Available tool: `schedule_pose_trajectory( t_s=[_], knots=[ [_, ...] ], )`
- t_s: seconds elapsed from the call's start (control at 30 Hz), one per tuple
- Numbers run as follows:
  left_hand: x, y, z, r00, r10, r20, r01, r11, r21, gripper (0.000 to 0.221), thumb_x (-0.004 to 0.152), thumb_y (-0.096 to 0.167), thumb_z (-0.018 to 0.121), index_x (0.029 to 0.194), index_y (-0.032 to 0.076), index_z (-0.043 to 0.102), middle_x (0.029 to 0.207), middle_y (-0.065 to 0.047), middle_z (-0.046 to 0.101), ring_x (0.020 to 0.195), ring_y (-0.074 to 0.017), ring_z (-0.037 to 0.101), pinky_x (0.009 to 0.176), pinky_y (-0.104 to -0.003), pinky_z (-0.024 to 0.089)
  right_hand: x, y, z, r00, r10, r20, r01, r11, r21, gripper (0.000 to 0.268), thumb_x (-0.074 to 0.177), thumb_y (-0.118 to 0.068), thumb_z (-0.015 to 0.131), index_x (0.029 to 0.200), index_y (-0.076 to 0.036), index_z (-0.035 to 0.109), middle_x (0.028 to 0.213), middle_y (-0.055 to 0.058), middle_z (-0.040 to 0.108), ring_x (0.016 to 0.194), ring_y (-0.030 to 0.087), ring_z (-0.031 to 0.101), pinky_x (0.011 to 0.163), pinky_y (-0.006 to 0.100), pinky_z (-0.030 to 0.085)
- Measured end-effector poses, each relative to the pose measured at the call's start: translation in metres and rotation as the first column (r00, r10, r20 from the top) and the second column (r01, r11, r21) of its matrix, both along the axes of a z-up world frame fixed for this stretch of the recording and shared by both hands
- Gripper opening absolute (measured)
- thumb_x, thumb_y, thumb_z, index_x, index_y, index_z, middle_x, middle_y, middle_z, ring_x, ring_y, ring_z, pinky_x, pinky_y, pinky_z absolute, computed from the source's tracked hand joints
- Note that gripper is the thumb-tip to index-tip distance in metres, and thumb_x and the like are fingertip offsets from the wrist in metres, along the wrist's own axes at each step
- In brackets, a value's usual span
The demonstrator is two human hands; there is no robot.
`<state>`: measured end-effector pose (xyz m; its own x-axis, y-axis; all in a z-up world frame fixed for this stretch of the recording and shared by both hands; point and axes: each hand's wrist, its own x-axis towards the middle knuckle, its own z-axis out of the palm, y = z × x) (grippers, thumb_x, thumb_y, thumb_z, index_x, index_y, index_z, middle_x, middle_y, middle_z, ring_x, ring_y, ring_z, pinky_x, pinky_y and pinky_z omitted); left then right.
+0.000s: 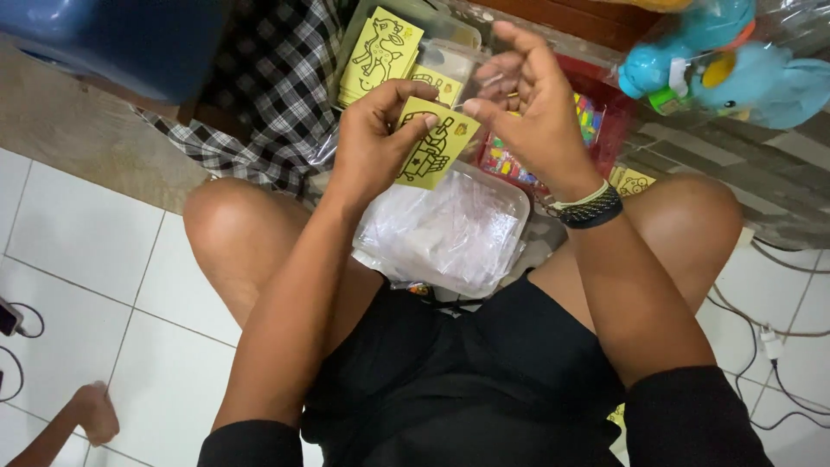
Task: Packing individual yellow stickers into small clear plastic bags.
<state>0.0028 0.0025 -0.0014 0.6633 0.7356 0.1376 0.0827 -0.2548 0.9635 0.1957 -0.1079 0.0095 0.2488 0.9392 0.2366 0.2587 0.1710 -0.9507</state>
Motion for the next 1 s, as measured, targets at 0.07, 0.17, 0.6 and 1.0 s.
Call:
schedule_pose_trajectory(
  t_s=[0.07,0.17,0.6,1.0],
  knots=[
    [0.001,0.0,-0.002,0.998,0.009,0.059,-0.005,0.998,-0.067,0.024,0.093,-0.006,0.075,0.114,0.005,0.072,0.069,0.008,0.049,0.057,-0.0019,0.034,0.05,-0.018,0.029,0.0,-0.001,0.001,0.995,-0.028,-0.096,0.025,0.999,-0.037,0.053,0.097,0.014,0.067,0.144,-0.001,0.047,0.105,0.006,0.062,0.092,0.01,0.061,0.08,0.019,0.052],
    [-0.002,-0.001,0.004,0.99,-0.138,0.017,0.139,0.984,-0.11,0.039,0.091,-0.01,0.072,0.125,0.006,0.063,0.094,-0.004,0.073,0.071,-0.0072,0.065,0.059,-0.02,0.056,0.002,0.001,-0.004,0.987,-0.095,-0.132,0.092,0.995,-0.026,0.035,0.097,0.013,0.066,0.129,0.001,0.058,0.103,0.007,0.065,0.087,0.009,0.061,0.078,0.018,0.053],
    [-0.022,0.015,-0.007,0.993,0.097,-0.073,-0.093,0.995,0.047,0.011,0.09,-0.004,0.075,0.091,0.002,0.065,0.072,0.001,0.062,0.056,-0.006,0.051,0.05,-0.021,0.044,0.036,-0.001,-0.127,0.63,0.093,0.771,0.383,0.826,-0.413,0.027,0.08,-0.009,0.082,0.097,-0.002,0.062,0.096,0.016,0.068,0.083,0.037,0.065,0.073,0.048,0.053],
    [-0.047,0.027,-0.037,0.992,0.102,-0.076,-0.099,0.994,0.034,0.023,0.09,0.006,0.077,0.112,0.008,0.073,0.074,-0.016,0.075,0.065,-0.0182,0.068,0.064,-0.035,0.057,0.053,-0.009,-0.177,0.581,0.155,0.799,0.382,0.815,-0.436,0.015,0.087,-0.023,0.079,0.092,-0.012,0.07,0.091,0.007,0.062,0.093,0.037,0.07,0.082,0.05,0.057]
  ],
)
